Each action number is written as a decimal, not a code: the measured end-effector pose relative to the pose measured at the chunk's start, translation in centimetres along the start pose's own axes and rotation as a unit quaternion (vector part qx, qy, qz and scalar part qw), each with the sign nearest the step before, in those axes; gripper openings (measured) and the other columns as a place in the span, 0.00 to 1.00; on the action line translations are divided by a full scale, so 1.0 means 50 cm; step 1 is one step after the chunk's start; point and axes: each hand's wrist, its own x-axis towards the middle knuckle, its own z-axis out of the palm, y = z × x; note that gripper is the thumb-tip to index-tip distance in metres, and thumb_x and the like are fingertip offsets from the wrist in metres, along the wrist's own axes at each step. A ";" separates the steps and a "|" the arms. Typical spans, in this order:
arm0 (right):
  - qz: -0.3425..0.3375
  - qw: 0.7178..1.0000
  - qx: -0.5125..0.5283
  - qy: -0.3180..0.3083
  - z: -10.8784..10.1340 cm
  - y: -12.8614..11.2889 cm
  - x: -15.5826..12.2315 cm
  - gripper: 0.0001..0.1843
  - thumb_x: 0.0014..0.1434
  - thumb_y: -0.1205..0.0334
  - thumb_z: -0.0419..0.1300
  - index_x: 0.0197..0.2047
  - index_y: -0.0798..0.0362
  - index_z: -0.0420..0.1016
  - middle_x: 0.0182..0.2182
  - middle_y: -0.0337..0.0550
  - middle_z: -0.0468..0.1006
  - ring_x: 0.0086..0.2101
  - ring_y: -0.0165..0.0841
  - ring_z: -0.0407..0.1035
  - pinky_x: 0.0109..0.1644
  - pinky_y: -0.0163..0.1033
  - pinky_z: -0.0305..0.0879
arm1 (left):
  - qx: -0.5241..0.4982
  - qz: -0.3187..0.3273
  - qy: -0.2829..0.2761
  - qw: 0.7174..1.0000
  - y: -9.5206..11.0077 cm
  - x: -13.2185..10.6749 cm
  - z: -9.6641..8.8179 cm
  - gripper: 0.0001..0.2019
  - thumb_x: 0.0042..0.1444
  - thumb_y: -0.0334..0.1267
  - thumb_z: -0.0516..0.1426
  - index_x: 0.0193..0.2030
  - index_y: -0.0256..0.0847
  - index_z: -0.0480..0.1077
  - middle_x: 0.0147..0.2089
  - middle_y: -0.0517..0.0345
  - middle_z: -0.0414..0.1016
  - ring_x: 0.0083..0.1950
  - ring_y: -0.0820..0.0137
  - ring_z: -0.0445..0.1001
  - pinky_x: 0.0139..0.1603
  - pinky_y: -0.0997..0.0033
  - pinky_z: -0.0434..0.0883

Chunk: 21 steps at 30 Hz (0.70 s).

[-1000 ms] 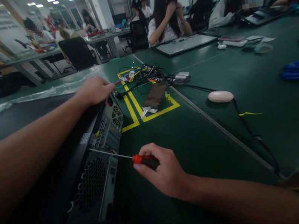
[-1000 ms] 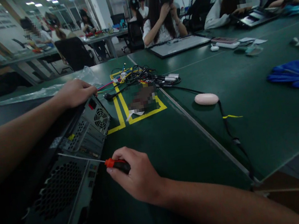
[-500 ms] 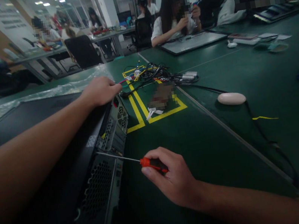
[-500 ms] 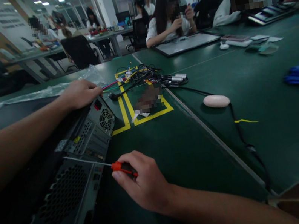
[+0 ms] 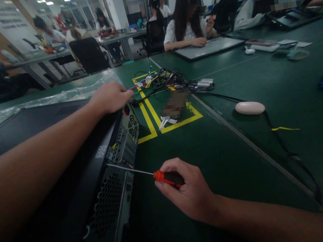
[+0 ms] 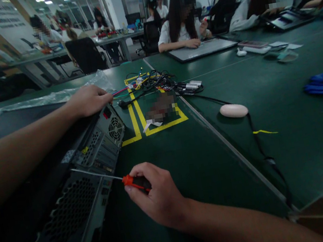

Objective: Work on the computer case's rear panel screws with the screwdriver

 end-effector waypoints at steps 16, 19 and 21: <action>-0.009 1.000 -0.007 -0.011 -0.007 -0.004 0.001 0.07 0.64 0.68 0.67 0.44 0.50 0.74 0.35 0.39 0.80 0.30 0.31 0.73 0.35 0.35 0.69 | -0.013 -0.001 0.005 1.000 -0.005 0.000 0.006 0.30 0.61 0.56 0.47 0.46 0.40 0.86 0.42 0.42 0.82 0.46 0.51 0.78 0.47 0.56 0.71; -0.008 1.000 -0.006 -0.010 -0.008 -0.002 0.000 0.08 0.64 0.68 0.67 0.44 0.50 0.74 0.35 0.39 0.81 0.31 0.31 0.73 0.36 0.35 0.70 | -0.022 0.007 0.017 1.000 -0.007 -0.001 0.009 0.30 0.62 0.55 0.47 0.44 0.39 0.86 0.42 0.40 0.82 0.46 0.50 0.78 0.48 0.54 0.72; -0.011 1.000 -0.007 -0.012 -0.008 0.000 0.000 0.08 0.64 0.68 0.67 0.45 0.50 0.74 0.35 0.39 0.81 0.31 0.31 0.73 0.36 0.35 0.70 | -0.021 0.008 0.019 1.000 -0.008 -0.001 0.010 0.29 0.62 0.55 0.48 0.44 0.38 0.86 0.42 0.39 0.82 0.46 0.50 0.78 0.48 0.53 0.72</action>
